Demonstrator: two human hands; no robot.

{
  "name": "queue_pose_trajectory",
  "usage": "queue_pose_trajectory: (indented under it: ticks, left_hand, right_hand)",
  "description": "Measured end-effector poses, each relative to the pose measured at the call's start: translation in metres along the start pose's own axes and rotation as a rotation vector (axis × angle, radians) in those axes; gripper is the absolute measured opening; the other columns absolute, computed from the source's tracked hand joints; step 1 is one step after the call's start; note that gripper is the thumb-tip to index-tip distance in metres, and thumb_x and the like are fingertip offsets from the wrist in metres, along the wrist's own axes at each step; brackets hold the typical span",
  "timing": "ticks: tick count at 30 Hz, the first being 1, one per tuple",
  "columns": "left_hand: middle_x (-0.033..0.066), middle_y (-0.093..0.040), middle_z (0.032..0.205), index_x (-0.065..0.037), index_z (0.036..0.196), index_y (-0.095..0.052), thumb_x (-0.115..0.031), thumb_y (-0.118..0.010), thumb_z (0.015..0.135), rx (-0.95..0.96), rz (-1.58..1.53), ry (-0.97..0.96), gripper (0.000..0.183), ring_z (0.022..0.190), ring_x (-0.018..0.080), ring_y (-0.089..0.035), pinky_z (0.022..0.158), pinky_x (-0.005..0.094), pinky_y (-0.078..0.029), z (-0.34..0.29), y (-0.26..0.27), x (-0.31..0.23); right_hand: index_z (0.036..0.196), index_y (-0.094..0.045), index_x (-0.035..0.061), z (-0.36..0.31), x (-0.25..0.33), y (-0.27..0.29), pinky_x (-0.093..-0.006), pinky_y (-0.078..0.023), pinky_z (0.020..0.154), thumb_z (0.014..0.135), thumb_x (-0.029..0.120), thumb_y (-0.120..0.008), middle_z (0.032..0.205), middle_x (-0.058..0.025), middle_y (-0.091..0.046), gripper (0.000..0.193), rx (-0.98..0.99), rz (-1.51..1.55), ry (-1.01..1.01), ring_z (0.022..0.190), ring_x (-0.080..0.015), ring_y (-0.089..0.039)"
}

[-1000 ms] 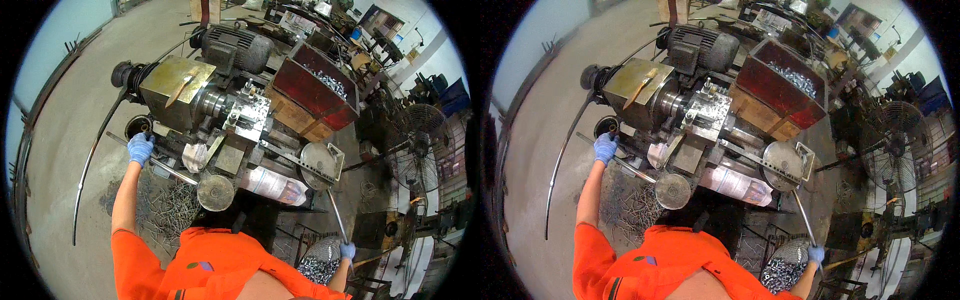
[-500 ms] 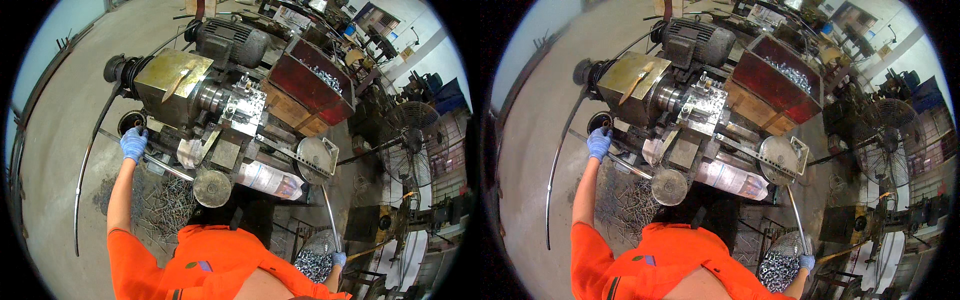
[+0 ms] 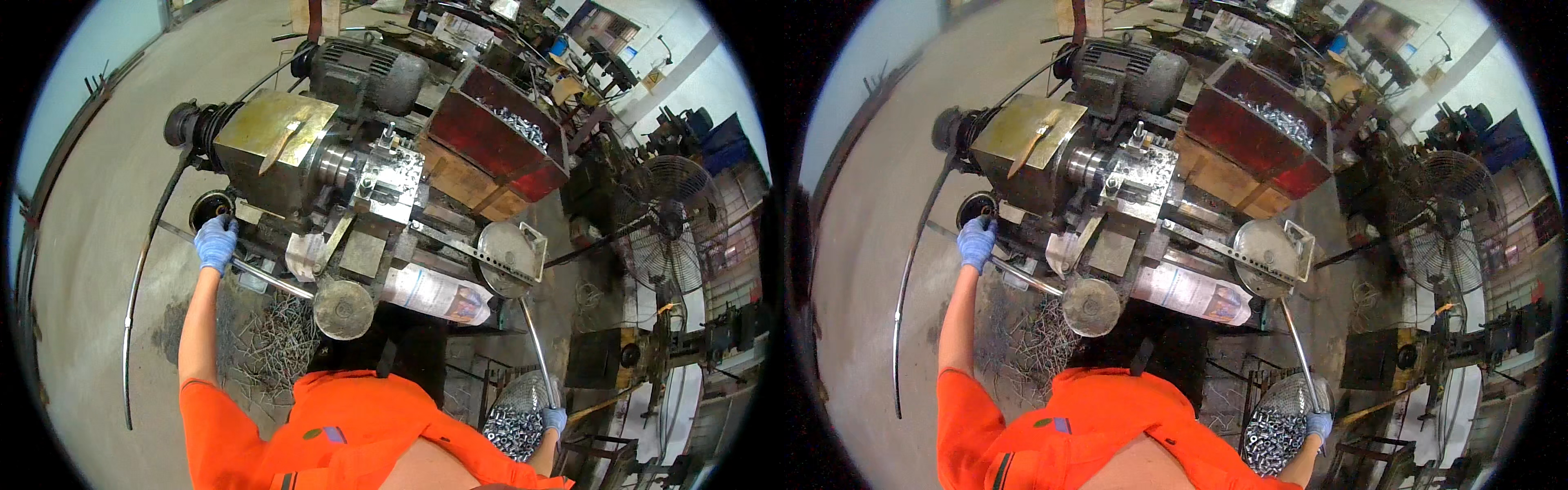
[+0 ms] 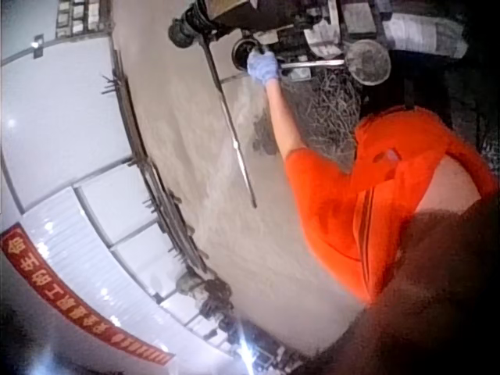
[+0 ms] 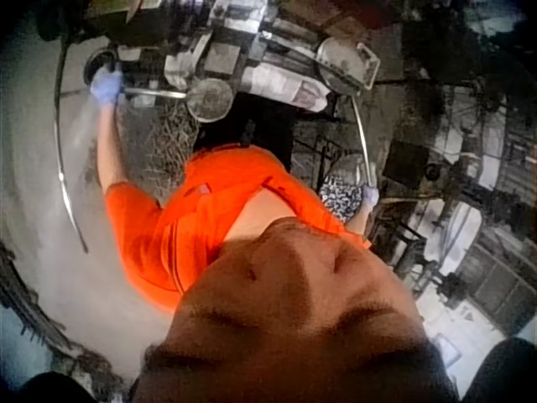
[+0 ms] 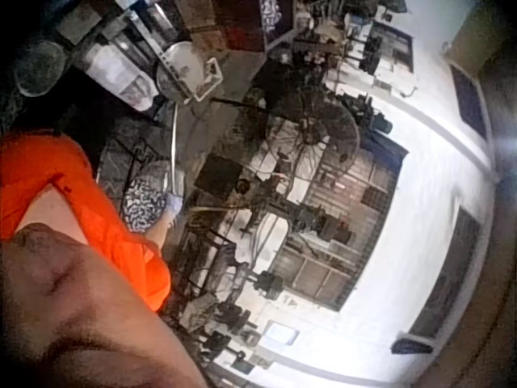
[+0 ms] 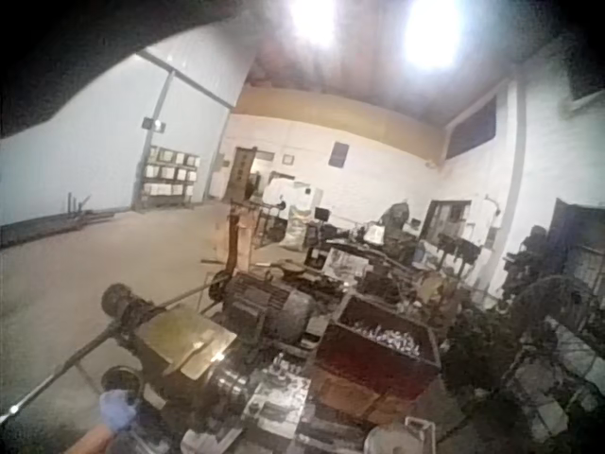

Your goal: The person machines metal parts using a lathe by placing pieces into the machine, operating control levers, and then moving finished parts into a basket.

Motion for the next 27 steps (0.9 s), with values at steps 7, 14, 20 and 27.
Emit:
queue_pose_trajectory:
  ticks: [7, 14, 20, 27]
  left_hand:
    - [0.0137, -0.066, 0.089, -0.012, 0.094, -0.068, -0.033, -0.060, 0.079, -0.010, 0.015, -0.004, 0.027, 0.085, 0.0311, -0.062, 0.075, 0.0402, -0.049, 0.000, 0.002, -0.002]
    - [0.0161, -0.065, 0.089, -0.012, 0.094, -0.068, -0.035, -0.059, 0.080, -0.005, 0.001, 0.001, 0.029, 0.084, 0.0332, -0.062, 0.075, 0.0421, -0.048, -0.001, 0.003, -0.002]
    - [0.0141, -0.066, 0.087, -0.011, 0.092, -0.068, -0.032, -0.060, 0.080, -0.040, 0.024, -0.025, 0.026, 0.081, 0.0318, -0.062, 0.071, 0.0409, -0.049, 0.001, -0.001, 0.001]
    - [0.0164, -0.065, 0.087, -0.010, 0.092, -0.068, -0.035, -0.059, 0.079, -0.017, -0.024, -0.006, 0.029, 0.082, 0.0339, -0.062, 0.074, 0.0426, -0.048, 0.001, -0.002, 0.002]
  right_hand:
    - [0.092, -0.066, -0.0005, -0.007, 0.004, 0.004, -0.0422, -0.048, 0.083, 0.066, 0.035, -0.064, 0.098, -0.0264, -0.061, 0.044, 0.039, -0.025, -0.035, 0.095, -0.0377, -0.060]
    - [0.093, -0.066, -0.0019, -0.020, 0.012, 0.017, -0.0417, -0.048, 0.084, 0.063, 0.029, -0.063, 0.098, -0.0270, -0.061, 0.043, 0.046, 0.004, -0.028, 0.096, -0.0375, -0.060]
    - [0.091, -0.066, -0.0018, -0.020, 0.010, 0.013, -0.0420, -0.048, 0.084, 0.064, 0.032, -0.061, 0.098, -0.0269, -0.061, 0.044, 0.038, 0.003, -0.004, 0.096, -0.0376, -0.060]
    - [0.091, -0.067, 0.0009, -0.013, 0.006, 0.002, -0.0423, -0.048, 0.083, 0.065, 0.032, -0.061, 0.098, -0.0235, -0.062, 0.041, 0.042, -0.048, 0.006, 0.095, -0.0363, -0.061]
Point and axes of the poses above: each hand's wrist, its own z-axis towards the middle knuckle, its own y-axis out of the back of the hand, x = y × z, the point moved 4 cm from there along z, towards the middle knuckle
